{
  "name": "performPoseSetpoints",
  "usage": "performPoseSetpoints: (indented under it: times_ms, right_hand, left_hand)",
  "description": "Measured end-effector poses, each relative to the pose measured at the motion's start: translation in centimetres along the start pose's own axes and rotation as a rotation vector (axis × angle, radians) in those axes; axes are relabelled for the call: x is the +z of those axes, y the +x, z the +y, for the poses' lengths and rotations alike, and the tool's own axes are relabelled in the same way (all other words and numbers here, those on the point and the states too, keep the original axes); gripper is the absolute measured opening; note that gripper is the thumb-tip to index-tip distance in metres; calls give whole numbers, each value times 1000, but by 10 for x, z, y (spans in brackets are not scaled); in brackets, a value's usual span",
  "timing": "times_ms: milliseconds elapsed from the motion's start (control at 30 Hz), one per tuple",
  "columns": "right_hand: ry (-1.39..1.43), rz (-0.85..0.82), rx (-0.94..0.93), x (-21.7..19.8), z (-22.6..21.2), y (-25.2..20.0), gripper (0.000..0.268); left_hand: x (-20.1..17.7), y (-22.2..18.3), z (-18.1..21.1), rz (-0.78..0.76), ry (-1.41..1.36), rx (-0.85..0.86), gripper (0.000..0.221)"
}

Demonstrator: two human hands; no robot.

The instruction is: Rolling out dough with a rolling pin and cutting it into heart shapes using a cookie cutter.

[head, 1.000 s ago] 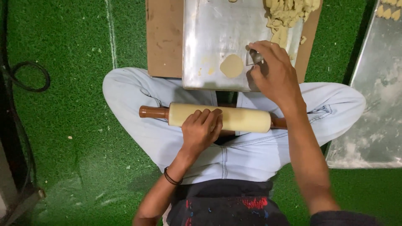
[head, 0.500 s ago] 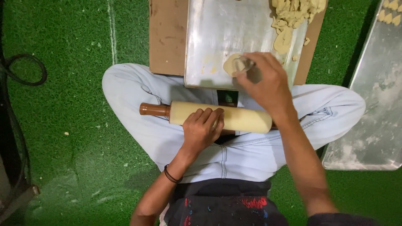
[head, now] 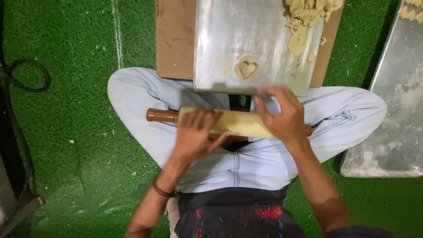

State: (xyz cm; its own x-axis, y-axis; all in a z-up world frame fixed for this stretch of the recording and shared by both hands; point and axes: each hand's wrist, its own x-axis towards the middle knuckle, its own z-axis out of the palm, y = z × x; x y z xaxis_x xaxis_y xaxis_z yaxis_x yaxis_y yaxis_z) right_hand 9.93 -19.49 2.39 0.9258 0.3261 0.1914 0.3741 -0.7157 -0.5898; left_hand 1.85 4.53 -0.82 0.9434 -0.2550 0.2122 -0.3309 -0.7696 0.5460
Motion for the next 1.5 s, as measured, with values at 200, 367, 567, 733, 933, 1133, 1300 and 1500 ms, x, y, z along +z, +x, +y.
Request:
performPoseSetpoints:
  times_ms: [200,367,567,733,933,1133,1300,1500]
  right_hand:
    - [-125,-132,137,-30,11,-68,19]
    - [-82,-172,160,-39,47,-83,27]
    - [-130,-125,78,-63,56,-29,33]
    - [-316,-74,-53,-69,18,47,50]
    - [-304,-33,-70,-39,32,72,32]
    - [-266,-54,-4,-36,37,81,30]
    - [-253,-103,30,-34,45,83,41]
    - [-184,-128,86,-34,58,80,30]
  left_hand:
    - [-4,-6,-41,1,229,96,78]
    - [-9,4,-47,31,242,156,72]
    - [-40,55,-45,43,354,186,83]
    - [-60,113,-32,68,309,130,74]
    - [-33,136,-40,68,197,72,78]
    - [-22,152,-39,135,72,-92,29]
    - [-13,146,-41,187,108,-130,22]
    - [-29,159,-25,190,115,-125,18]
